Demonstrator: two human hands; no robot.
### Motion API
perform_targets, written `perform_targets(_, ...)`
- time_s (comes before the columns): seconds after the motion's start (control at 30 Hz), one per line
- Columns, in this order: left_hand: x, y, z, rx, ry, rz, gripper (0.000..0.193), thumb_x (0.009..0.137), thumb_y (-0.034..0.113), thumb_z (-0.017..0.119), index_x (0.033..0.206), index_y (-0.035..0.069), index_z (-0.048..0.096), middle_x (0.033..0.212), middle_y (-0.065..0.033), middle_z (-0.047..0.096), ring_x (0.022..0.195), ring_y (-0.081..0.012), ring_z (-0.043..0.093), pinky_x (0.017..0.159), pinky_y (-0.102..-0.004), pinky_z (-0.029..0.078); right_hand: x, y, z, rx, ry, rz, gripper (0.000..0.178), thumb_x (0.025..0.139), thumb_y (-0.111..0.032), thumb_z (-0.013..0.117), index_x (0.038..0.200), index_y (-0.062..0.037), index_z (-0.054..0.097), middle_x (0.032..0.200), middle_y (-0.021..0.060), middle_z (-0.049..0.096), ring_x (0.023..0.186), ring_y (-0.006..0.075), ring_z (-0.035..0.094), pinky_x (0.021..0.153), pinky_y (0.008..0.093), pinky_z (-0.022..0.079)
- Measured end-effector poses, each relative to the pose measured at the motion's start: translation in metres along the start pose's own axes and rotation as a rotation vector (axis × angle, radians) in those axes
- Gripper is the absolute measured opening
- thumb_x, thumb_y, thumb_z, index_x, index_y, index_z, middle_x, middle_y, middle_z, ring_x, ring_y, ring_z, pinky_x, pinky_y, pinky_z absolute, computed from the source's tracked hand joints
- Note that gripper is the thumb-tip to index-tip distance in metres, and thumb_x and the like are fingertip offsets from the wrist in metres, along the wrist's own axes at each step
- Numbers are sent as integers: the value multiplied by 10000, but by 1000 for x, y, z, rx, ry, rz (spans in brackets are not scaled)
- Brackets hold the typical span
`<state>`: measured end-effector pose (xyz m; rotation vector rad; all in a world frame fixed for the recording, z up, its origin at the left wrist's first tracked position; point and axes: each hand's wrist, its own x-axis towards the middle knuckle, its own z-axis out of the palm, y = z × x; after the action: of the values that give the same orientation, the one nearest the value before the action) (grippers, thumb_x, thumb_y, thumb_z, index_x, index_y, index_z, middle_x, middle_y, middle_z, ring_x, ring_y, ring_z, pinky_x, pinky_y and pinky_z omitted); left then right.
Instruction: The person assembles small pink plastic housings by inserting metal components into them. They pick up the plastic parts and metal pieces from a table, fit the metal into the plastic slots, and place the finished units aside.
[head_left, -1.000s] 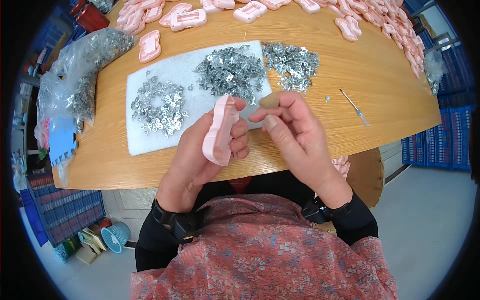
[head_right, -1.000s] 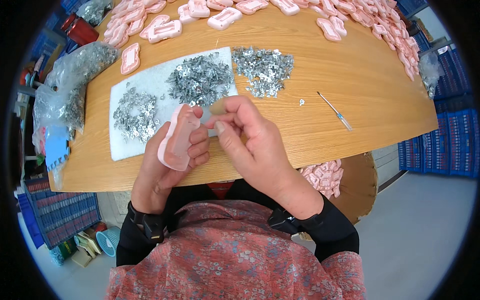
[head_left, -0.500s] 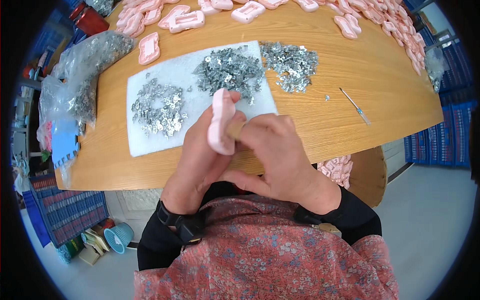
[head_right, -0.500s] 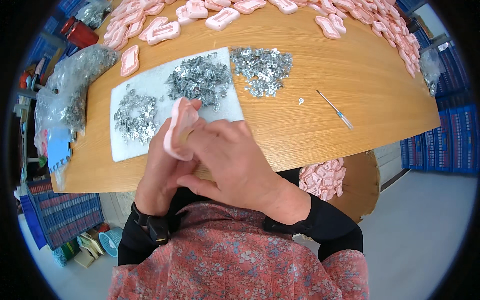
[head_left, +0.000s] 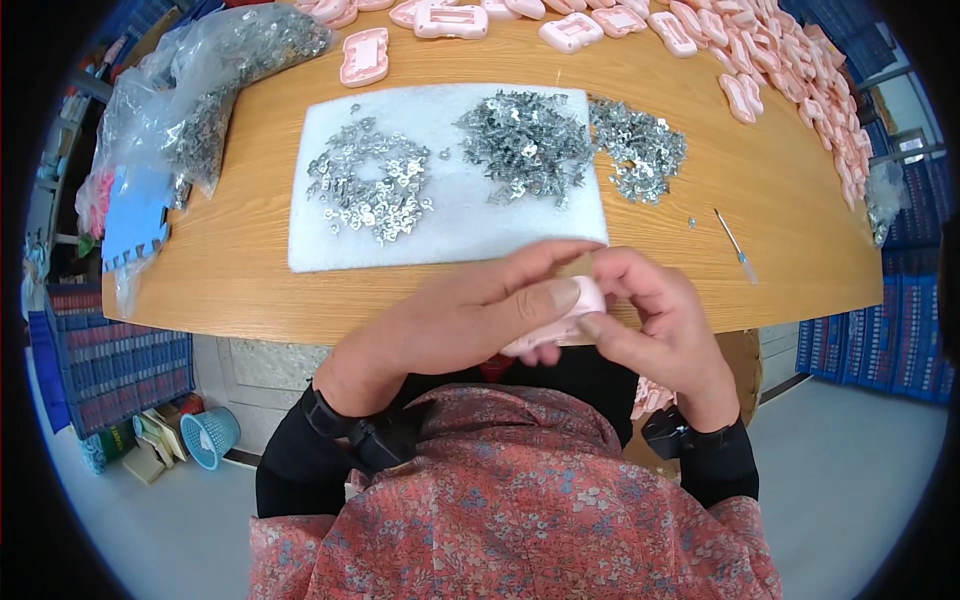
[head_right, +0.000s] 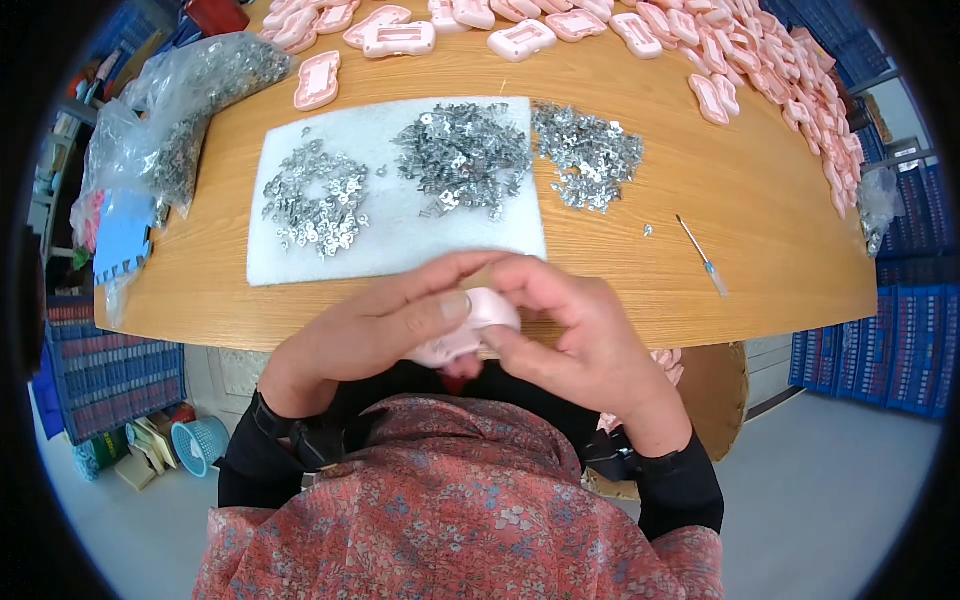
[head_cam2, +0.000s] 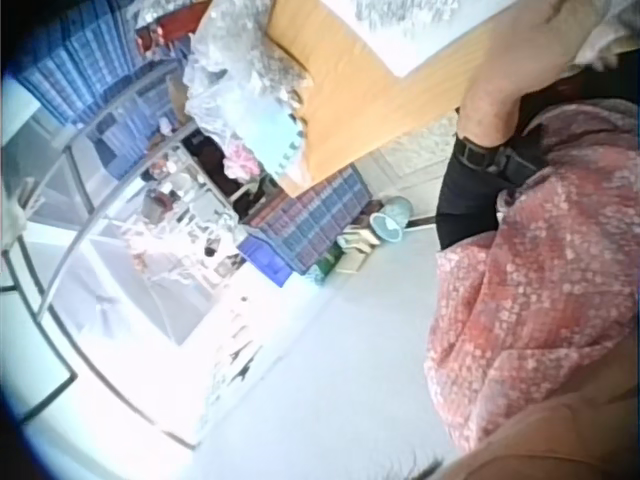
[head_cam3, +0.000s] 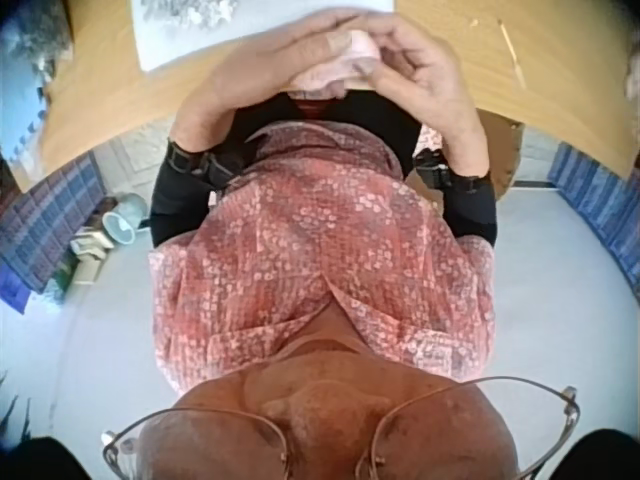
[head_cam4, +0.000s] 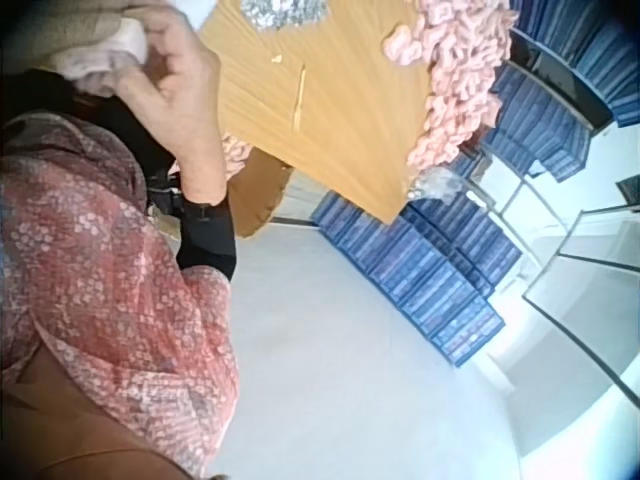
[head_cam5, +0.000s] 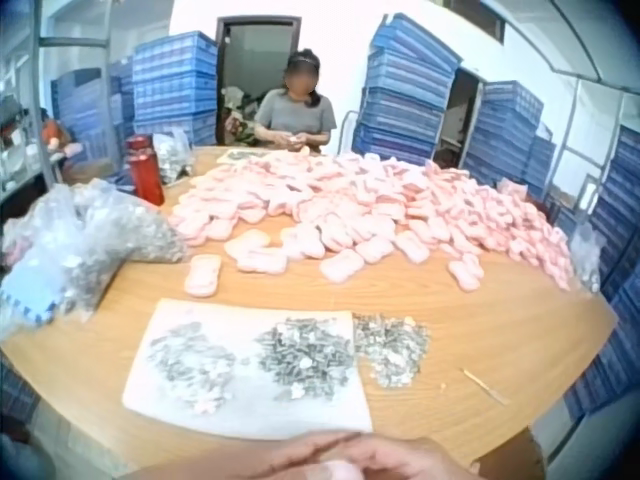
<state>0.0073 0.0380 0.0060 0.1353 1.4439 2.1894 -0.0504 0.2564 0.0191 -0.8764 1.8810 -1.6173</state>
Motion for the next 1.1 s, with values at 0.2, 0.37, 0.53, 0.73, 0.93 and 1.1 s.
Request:
perform_targets(0.2, -36, -9, -26, -206, 31, -165, 700, 1027, 491, 511, 1548, 55, 339, 1048, -104, 666, 870, -174, 656, 793, -308, 543, 42, -2, 5, -530, 262, -67, 153, 883, -49, 702, 1029, -29, 660, 871, 56, 684, 790, 164, 657, 725, 300, 506)
perform_targets(0.37, -48, -23, -33, -319, 129, -103, 659, 1006, 423, 568, 1516, 47, 386, 1014, -104, 661, 865, -182, 658, 780, -316, 550, 88, 17, 19, -910, 173, -477, 235, 777, -13, 691, 1005, -72, 686, 882, 40, 696, 872, 261, 620, 775, 377, 496)
perform_targets(0.53, -49, -24, -31, -321, 257, 33, 568, 997, 226, 599, 1502, 62, 399, 1006, -97, 655, 869, -175, 658, 780, -320, 561, 110, 12, 26, -1108, -43, -498, 230, 753, -21, 701, 974, -84, 694, 875, 40, 672, 903, 258, 588, 811, 383, 459)
perform_targets(0.73, -45, -20, -38, -480, 411, 175, 546, 988, 99, 583, 1499, 78, 394, 1022, -81, 642, 876, -157, 648, 789, -320, 569, 111, 3, 30, -745, 17, -289, 184, 816, -28, 696, 985, -89, 660, 888, 23, 671, 856, 179, 608, 773, 317, 481)
perform_targets(0.93, -24, -19, -32, -512, 513, 298, 643, 923, 34, 625, 1513, 61, 370, 1076, -81, 632, 917, -161, 631, 828, -322, 541, 88, 9, 52, 283, 126, 59, 188, 923, -27, 687, 1083, -50, 591, 939, -4, 648, 853, 52, 603, 711, 239, 499)
perform_targets(1.1, -16, -17, -27, -417, 555, 328, 629, 911, -5, 626, 1491, 49, 390, 1058, -47, 593, 889, -133, 599, 814, -295, 519, 81, 13, 57, 399, 157, 64, 203, 920, -24, 688, 1089, -59, 581, 938, -27, 620, 842, 33, 558, 748, 196, 444)
